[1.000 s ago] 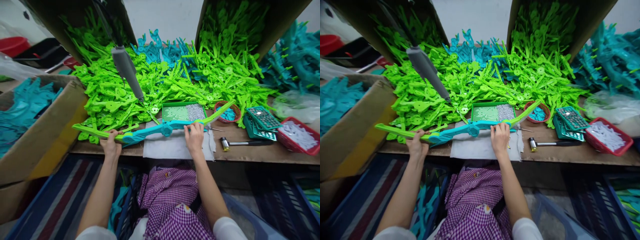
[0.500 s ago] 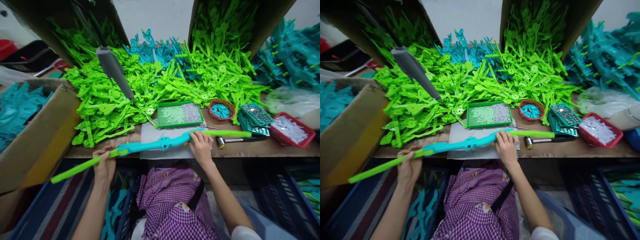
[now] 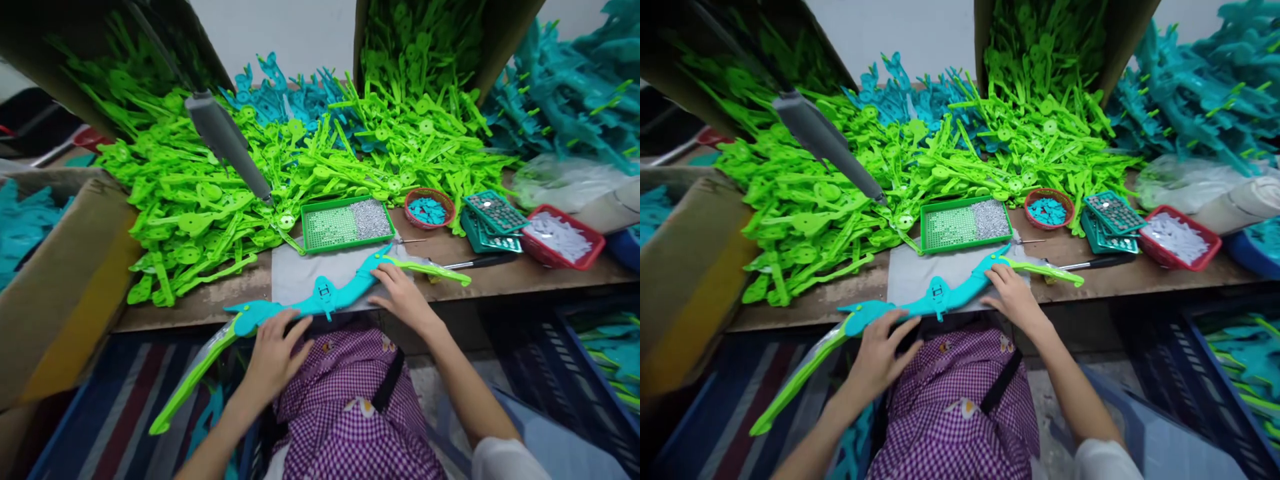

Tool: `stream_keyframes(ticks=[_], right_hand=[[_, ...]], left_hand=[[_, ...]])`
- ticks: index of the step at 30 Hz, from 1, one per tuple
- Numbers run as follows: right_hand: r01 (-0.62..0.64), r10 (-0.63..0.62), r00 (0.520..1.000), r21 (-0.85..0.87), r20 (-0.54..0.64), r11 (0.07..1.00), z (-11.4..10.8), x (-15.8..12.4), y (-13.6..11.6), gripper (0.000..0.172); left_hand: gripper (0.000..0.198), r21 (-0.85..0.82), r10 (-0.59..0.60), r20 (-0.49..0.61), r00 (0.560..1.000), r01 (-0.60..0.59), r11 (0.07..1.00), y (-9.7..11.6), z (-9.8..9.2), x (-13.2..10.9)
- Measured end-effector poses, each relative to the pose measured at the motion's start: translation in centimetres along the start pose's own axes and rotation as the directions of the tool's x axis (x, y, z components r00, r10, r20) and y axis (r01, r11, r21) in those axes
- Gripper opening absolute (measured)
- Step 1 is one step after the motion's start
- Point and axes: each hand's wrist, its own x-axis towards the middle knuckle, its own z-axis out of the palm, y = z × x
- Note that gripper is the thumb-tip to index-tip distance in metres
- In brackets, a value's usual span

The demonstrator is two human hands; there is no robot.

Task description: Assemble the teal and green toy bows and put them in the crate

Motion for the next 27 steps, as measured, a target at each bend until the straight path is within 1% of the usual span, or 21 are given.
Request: stream_keyframes(ticks=[1,2,3,4,5,6,7,8,9,10,12,14,17,19,21,24,25,27], right_hand=[[0.027,-0.03,0.998,0.052,0.052,0.998,-1.2,-0.7,0.1,0.054],[0.034,-0.041,0.996,0.094,0.078,0.995,-2.4,-1.6,0.4,0.055],[0.013,-0.021,0.998,0.122,0.062,0.992,-3.7,-2.6,1.0,0.054],[-0.035,0.035,0.999,0.132,-0.002,0.991,-5.0,-3.7,1.8,0.05],[-0.112,0.126,0.986,0.128,-0.11,0.985,-6.1,-4.8,2.9,0.044],[-0.203,0.226,0.943,0.117,-0.244,0.972,-6.9,-5.8,4.3,0.038],[-0.295,0.308,0.878,0.094,-0.367,0.951,-7.5,-6.7,5.9,0.033],[-0.366,0.353,0.835,0.053,-0.423,0.929,-7.7,-7.4,7.6,0.031],[-0.398,0.357,0.834,-0.01,-0.42,0.917,-7.7,-7.9,9.2,0.031],[-0.404,0.344,0.858,-0.087,-0.382,0.911,-7.4,-8.3,10.8,0.032],[-0.348,0.293,0.925,-0.228,-0.242,0.909,-6.3,-8.4,13.3,0.034],[-0.283,0.252,0.958,-0.313,-0.138,0.907,-5.2,-8.1,14.8,0.034],[-0.204,0.193,0.979,-0.382,-0.066,0.901,-4.7,-7.6,15.4,0.03],[-0.149,0.155,0.988,-0.42,-0.02,0.895,-5.1,-7.4,15.3,0.028],[-0.134,0.154,0.988,-0.468,0.005,0.874,-5.7,-7.6,15.1,0.029],[-0.187,0.214,0.977,-0.555,-0.017,0.811,-6.7,-8.4,14.3,0.032],[-0.223,0.243,0.969,-0.57,-0.043,0.791,-7.0,-8.6,13.8,0.033],[-0.332,0.303,0.942,-0.55,-0.147,0.766,-7.0,-8.9,12.0,0.036]], left_hand=[[0.04,0.14,0.076,0.073,0.994,-0.085,0.986,-0.4,-0.1,1.8],[0.046,0.219,0.129,0.177,0.976,-0.167,0.961,-1.0,-0.2,3.3],[0.051,0.252,0.16,0.265,0.951,-0.229,0.94,-1.7,-0.2,4.5],[0.055,0.263,0.173,0.334,0.927,-0.268,0.927,-2.3,-0.2,5.4],[0.058,0.254,0.182,0.383,0.906,-0.293,0.922,-2.9,-0.2,5.9],[0.059,0.243,0.185,0.406,0.895,-0.301,0.922,-3.4,-0.2,6.0],[0.058,0.237,0.184,0.412,0.893,-0.3,0.924,-3.8,-0.1,5.8],[0.057,0.237,0.18,0.405,0.897,-0.293,0.926,-4.1,-0.1,5.4],[0.056,0.247,0.17,0.391,0.905,-0.281,0.928,-4.4,-0.1,4.9],[0.054,0.265,0.154,0.377,0.913,-0.266,0.927,-4.5,0.0,4.3],[0.054,0.307,0.122,0.371,0.92,-0.246,0.919,-4.7,-0.1,3.0],[0.055,0.328,0.113,0.399,0.91,-0.256,0.909,-4.7,-0.2,2.1],[0.058,0.289,0.154,0.463,0.873,-0.313,0.904,-5.0,-0.9,1.6],[0.059,0.242,0.183,0.499,0.847,-0.339,0.909,-5.3,-1.5,1.7],[0.058,0.23,0.176,0.517,0.838,-0.334,0.914,-5.7,-2.1,1.9],[0.058,0.287,0.121,0.518,0.847,-0.305,0.908,-5.9,-2.4,1.9],[0.059,0.306,0.112,0.515,0.85,-0.304,0.902,-5.9,-2.4,1.9],[0.062,0.33,0.115,0.505,0.855,-0.315,0.89,-5.5,-2.1,1.6]])
